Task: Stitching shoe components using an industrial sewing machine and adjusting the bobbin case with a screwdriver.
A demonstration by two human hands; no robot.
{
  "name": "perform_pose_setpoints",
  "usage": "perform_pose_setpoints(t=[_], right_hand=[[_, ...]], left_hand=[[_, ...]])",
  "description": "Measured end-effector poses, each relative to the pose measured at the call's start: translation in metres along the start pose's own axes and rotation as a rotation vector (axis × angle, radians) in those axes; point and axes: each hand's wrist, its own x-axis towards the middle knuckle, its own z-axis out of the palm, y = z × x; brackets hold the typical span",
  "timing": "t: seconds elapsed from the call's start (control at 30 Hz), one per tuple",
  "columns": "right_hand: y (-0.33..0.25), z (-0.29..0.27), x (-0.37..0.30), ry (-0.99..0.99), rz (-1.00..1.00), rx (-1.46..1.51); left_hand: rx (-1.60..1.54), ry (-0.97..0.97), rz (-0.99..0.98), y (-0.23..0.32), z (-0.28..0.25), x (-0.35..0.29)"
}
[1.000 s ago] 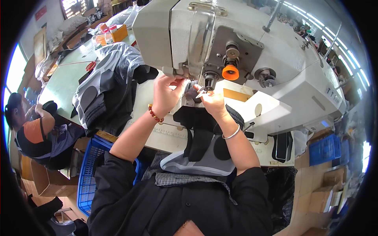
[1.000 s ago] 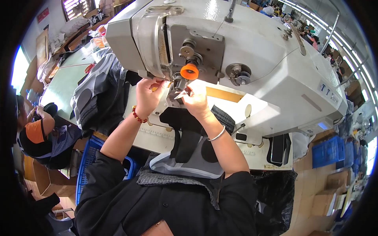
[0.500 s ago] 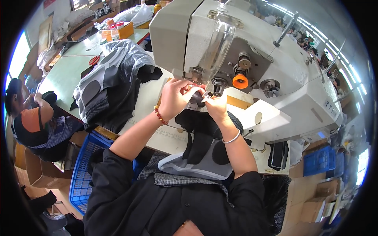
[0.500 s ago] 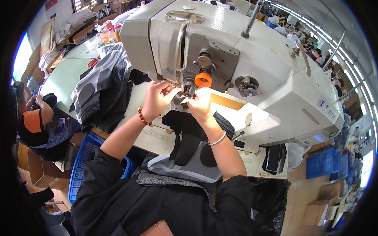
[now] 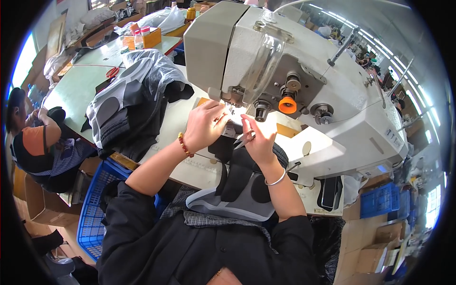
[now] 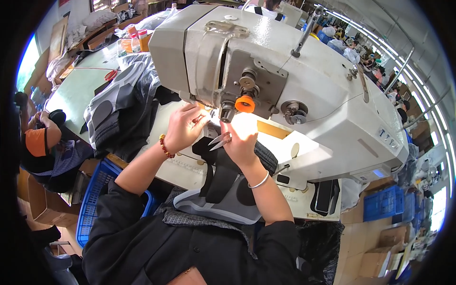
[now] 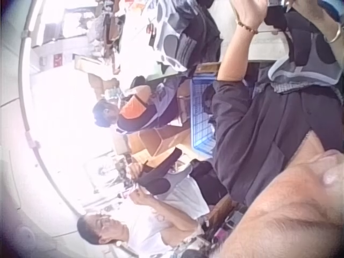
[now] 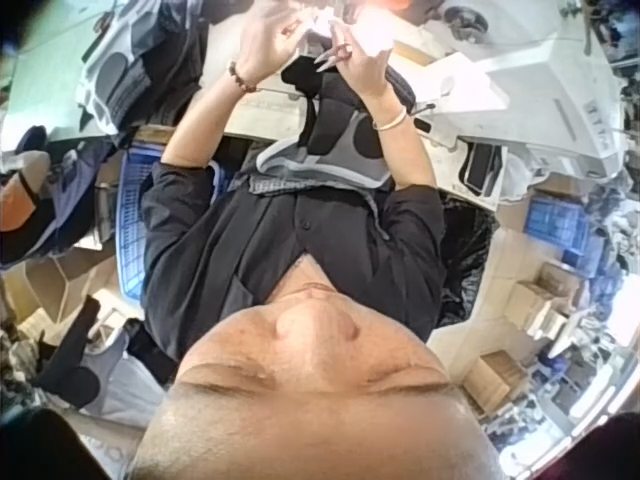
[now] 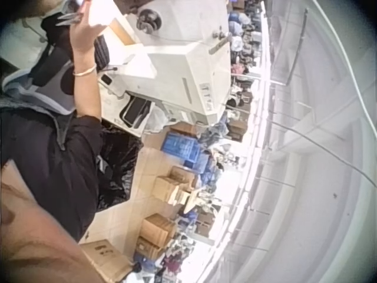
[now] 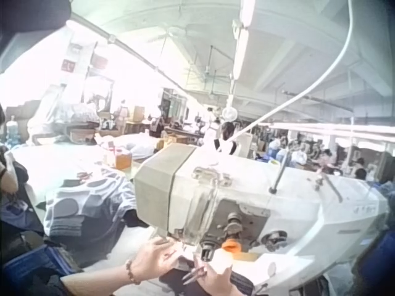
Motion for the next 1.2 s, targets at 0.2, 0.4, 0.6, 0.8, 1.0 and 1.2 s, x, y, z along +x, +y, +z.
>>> perform_pose_setpoints(t=[0.2, 0.4, 0.6, 0.8, 1.0, 1.2], right_hand=[[-0.004, 0.01, 0.012, 0.054, -0.322, -0.166], [-0.004, 0.024, 0.008, 0.054, -0.178, -0.117], [-0.015, 0.025, 0.014, 0.125, -0.1, -0.008], [-0.011, 0.028, 0.004, 0.204, -0.104, 0.244], [-0.02, 0.029, 0.006, 0.211, -0.068, 0.258], [-0.026, 0.025, 0.013, 0.197, -0.02, 0.269]], left_hand=[[-0.293, -0.112, -0.289, 0.011, -0.008, 0.006], [-0.351, -0.193, -0.382, 0.01, -0.012, 0.016], [-0.322, -0.039, -0.166, 0.005, -0.013, 0.01], [-0.225, 0.13, 0.199, 0.046, -0.029, 0.018], [-0.612, 0.023, -0.146, 0.087, -0.055, 0.039], [-0.685, -0.171, -0.321, 0.089, -0.076, 0.072]])
